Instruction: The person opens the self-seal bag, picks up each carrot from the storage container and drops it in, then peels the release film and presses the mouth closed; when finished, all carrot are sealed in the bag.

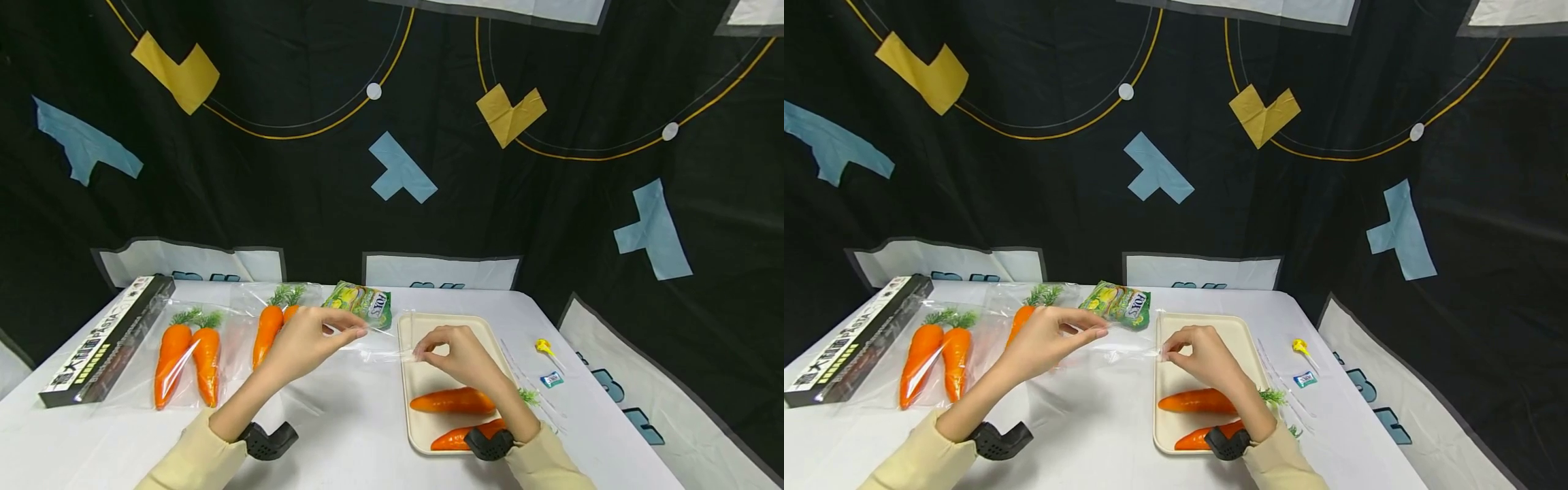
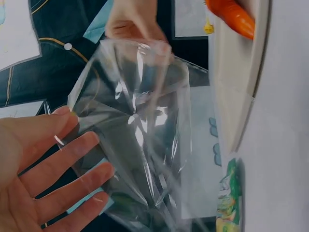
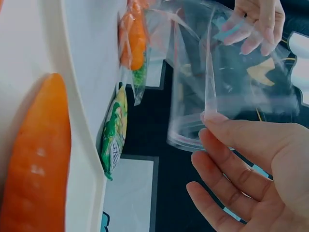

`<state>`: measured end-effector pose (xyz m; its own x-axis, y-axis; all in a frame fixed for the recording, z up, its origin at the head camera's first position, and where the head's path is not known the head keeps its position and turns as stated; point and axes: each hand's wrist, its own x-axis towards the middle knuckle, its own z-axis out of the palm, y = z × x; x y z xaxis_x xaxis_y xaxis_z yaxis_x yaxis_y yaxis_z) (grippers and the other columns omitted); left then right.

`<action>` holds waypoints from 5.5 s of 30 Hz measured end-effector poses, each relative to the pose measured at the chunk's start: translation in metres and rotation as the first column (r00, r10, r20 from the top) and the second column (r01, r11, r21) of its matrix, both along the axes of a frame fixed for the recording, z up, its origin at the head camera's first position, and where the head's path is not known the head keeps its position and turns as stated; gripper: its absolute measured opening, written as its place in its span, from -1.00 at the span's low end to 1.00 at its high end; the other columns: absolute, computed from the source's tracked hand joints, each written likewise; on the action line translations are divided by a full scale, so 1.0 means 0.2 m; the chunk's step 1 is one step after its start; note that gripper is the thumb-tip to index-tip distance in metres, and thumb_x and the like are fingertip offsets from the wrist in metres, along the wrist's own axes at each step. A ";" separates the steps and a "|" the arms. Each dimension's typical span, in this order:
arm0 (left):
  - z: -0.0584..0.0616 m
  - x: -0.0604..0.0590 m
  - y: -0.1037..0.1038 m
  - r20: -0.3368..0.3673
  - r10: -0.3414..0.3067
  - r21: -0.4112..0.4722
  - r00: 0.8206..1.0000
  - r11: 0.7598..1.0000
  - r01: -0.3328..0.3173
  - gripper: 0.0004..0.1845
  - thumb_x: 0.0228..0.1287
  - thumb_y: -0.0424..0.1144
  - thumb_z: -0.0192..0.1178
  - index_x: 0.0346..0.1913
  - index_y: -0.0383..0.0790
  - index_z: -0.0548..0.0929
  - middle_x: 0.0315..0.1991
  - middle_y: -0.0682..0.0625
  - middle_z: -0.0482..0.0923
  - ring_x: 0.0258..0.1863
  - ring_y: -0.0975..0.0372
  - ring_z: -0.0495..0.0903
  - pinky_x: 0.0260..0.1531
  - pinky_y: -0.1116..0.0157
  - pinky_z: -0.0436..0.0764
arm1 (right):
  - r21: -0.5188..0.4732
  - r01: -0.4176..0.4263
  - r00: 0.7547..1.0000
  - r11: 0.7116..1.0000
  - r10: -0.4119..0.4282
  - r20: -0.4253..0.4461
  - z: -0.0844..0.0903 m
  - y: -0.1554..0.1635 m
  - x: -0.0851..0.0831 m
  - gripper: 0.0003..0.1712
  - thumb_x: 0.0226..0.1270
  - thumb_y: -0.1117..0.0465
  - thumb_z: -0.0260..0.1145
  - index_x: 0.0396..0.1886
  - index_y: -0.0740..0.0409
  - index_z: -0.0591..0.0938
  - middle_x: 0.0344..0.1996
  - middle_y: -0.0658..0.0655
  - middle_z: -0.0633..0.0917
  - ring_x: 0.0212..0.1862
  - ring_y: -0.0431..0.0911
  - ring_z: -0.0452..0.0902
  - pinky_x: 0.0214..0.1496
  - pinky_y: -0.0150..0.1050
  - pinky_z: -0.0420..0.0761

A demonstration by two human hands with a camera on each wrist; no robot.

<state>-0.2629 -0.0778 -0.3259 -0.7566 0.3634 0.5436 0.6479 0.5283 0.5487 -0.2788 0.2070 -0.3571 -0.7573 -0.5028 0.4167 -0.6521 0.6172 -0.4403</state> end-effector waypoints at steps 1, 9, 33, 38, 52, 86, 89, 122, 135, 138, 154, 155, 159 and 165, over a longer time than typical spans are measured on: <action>-0.01 0.00 0.01 -0.009 -0.004 -0.004 1.000 1.000 0.004 -0.89 0.19 -0.06 0.36 -0.24 0.07 0.78 -0.34 0.32 0.68 -0.30 0.39 0.65 -0.27 0.27 0.63 | 0.001 -0.007 1.000 1.000 0.007 0.008 0.00 0.00 0.00 -0.86 0.15 0.35 0.44 -0.37 -0.01 0.76 -0.40 -0.14 0.72 -0.26 -0.27 0.60 -0.10 -0.24 0.61; -0.05 0.00 0.05 -0.051 0.019 -0.039 0.999 0.999 -0.022 -0.88 0.15 -0.07 0.39 -0.25 0.08 0.78 -0.34 0.32 0.68 -0.29 0.36 0.64 -0.26 0.23 0.61 | 0.008 -0.046 0.994 0.999 0.045 0.102 0.04 0.02 0.02 -0.87 0.21 0.23 0.43 -0.23 0.05 0.76 -0.33 -0.18 0.72 -0.22 -0.27 0.60 0.00 -0.17 0.60; -0.04 0.01 0.06 -0.045 0.002 -0.055 0.999 0.998 -0.004 -0.84 0.16 -0.05 0.38 -0.22 0.03 0.79 -0.32 0.31 0.69 -0.27 0.33 0.65 -0.24 0.25 0.62 | 0.072 -0.038 0.984 0.997 0.025 0.176 -0.01 0.34 0.08 -0.75 0.21 0.12 0.43 -0.12 0.04 0.73 -0.20 0.01 0.73 -0.12 -0.01 0.59 0.00 -0.06 0.60; -0.04 0.01 0.06 -0.051 0.000 -0.055 0.999 0.998 -0.003 -0.86 0.17 -0.05 0.37 -0.23 0.05 0.78 -0.32 0.31 0.69 -0.27 0.34 0.65 -0.25 0.26 0.62 | 0.125 -0.050 0.981 0.991 0.026 0.192 -0.05 0.42 0.09 -0.72 0.21 0.13 0.43 -0.10 0.09 0.72 -0.19 -0.01 0.73 -0.11 -0.01 0.59 -0.02 0.00 0.59; -0.04 0.02 0.06 -0.048 0.002 -0.065 0.999 0.998 -0.005 -0.82 0.17 -0.03 0.37 -0.22 0.01 0.79 -0.32 0.32 0.69 -0.28 0.35 0.65 -0.26 0.28 0.61 | 0.215 -0.048 0.967 0.975 -0.009 0.256 -0.12 0.56 0.11 -0.68 0.14 0.18 0.47 -0.06 0.00 0.70 -0.17 -0.13 0.70 -0.10 -0.14 0.57 -0.05 -0.04 0.60; -0.06 0.01 0.06 -0.027 0.001 -0.053 1.000 0.999 -0.003 -0.84 0.17 -0.06 0.37 -0.21 0.03 0.79 -0.30 0.30 0.69 -0.28 0.32 0.64 -0.25 0.16 0.65 | 0.068 0.154 0.983 0.986 -0.145 -0.114 0.09 0.52 0.12 -0.58 0.06 0.32 0.51 -0.02 0.16 0.67 -0.12 0.04 0.71 -0.21 -0.14 0.62 -0.17 -0.20 0.67; -0.06 0.01 0.06 -0.034 -0.001 -0.053 0.999 0.999 -0.001 -0.84 0.17 -0.07 0.37 -0.20 0.02 0.79 -0.30 0.30 0.70 -0.28 0.31 0.65 -0.25 0.17 0.65 | 0.061 0.193 0.975 0.979 -0.185 -0.121 0.13 0.51 0.13 -0.57 0.07 0.32 0.50 -0.01 0.14 0.67 -0.12 0.02 0.70 -0.20 -0.15 0.61 -0.15 -0.20 0.67; -0.05 0.02 0.06 -0.030 0.012 -0.042 0.999 0.999 -0.014 -0.90 0.16 -0.05 0.38 -0.25 0.12 0.79 -0.35 0.35 0.68 -0.31 0.35 0.62 -0.34 0.25 0.63 | 0.034 -0.023 0.998 0.999 0.025 -0.056 0.14 0.12 0.11 -0.59 0.10 0.29 0.49 0.00 0.10 0.67 -0.10 -0.04 0.70 -0.15 -0.18 0.62 -0.08 -0.25 0.64; -0.07 0.02 0.06 -0.041 0.008 -0.033 0.999 0.999 -0.009 -0.91 0.16 -0.11 0.39 -0.27 0.05 0.79 -0.36 0.26 0.70 -0.37 0.37 0.63 -0.39 0.40 0.62 | -0.003 -0.103 0.992 0.995 0.103 0.075 0.06 -0.09 0.03 -0.60 0.10 0.25 0.50 -0.01 0.11 0.69 -0.12 -0.03 0.71 -0.20 -0.23 0.61 -0.05 -0.27 0.62; -0.07 0.02 0.06 -0.024 -0.002 -0.045 1.000 0.999 0.001 -0.93 0.16 -0.16 0.39 -0.28 0.05 0.79 -0.35 0.25 0.70 -0.38 0.38 0.63 -0.40 0.43 0.61 | -0.028 -0.123 0.984 0.992 0.126 0.124 0.01 -0.11 0.01 -0.60 0.11 0.18 0.50 -0.02 0.12 0.69 -0.12 -0.02 0.71 -0.21 -0.22 0.62 -0.07 -0.28 0.62; -0.11 0.00 0.06 0.055 -0.031 -0.244 0.998 0.969 0.043 -0.94 0.14 -0.20 0.38 -0.32 0.04 0.79 -0.40 0.29 0.70 -0.41 0.35 0.59 -0.44 0.38 0.52 | 0.056 -0.129 0.978 0.990 0.117 0.171 -0.16 -0.15 -0.05 -0.69 0.09 0.32 0.49 -0.12 0.21 0.71 -0.24 0.05 0.73 -0.26 -0.08 0.62 -0.17 -0.28 0.63; -0.11 0.00 0.06 0.058 -0.028 -0.244 0.998 0.969 0.041 -0.94 0.15 -0.20 0.38 -0.32 0.03 0.79 -0.40 0.29 0.70 -0.41 0.35 0.59 -0.43 0.38 0.53 | 0.064 -0.130 0.978 0.989 0.118 0.170 -0.16 -0.15 -0.05 -0.70 0.09 0.33 0.49 -0.13 0.22 0.71 -0.25 0.05 0.73 -0.26 -0.08 0.63 -0.17 -0.28 0.63; -0.11 0.00 0.06 0.049 -0.032 -0.237 0.998 0.971 0.043 -0.94 0.16 -0.20 0.37 -0.30 -0.01 0.79 -0.38 0.24 0.71 -0.42 0.34 0.59 -0.43 0.40 0.54 | 0.085 -0.134 0.977 0.987 0.117 0.180 -0.17 -0.15 -0.05 -0.71 0.08 0.35 0.48 -0.14 0.22 0.70 -0.25 0.06 0.72 -0.28 -0.09 0.62 -0.18 -0.30 0.63; -0.11 -0.01 0.06 0.010 -0.026 -0.243 1.000 0.970 0.027 -0.95 0.17 -0.21 0.37 -0.31 0.01 0.79 -0.40 0.23 0.70 -0.46 0.38 0.57 -0.43 0.40 0.54 | 0.092 -0.161 0.966 0.983 0.138 0.219 -0.16 -0.13 -0.05 -0.70 0.12 0.33 0.47 -0.11 0.22 0.69 -0.25 0.06 0.72 -0.24 -0.08 0.63 -0.14 -0.26 0.64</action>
<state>-0.2644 -0.0667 -0.3479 -0.7482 0.5043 0.4312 0.6603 0.6292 0.4100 -0.2893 0.1802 -0.3898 -0.7347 -0.6504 0.1927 -0.6403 0.5711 -0.5137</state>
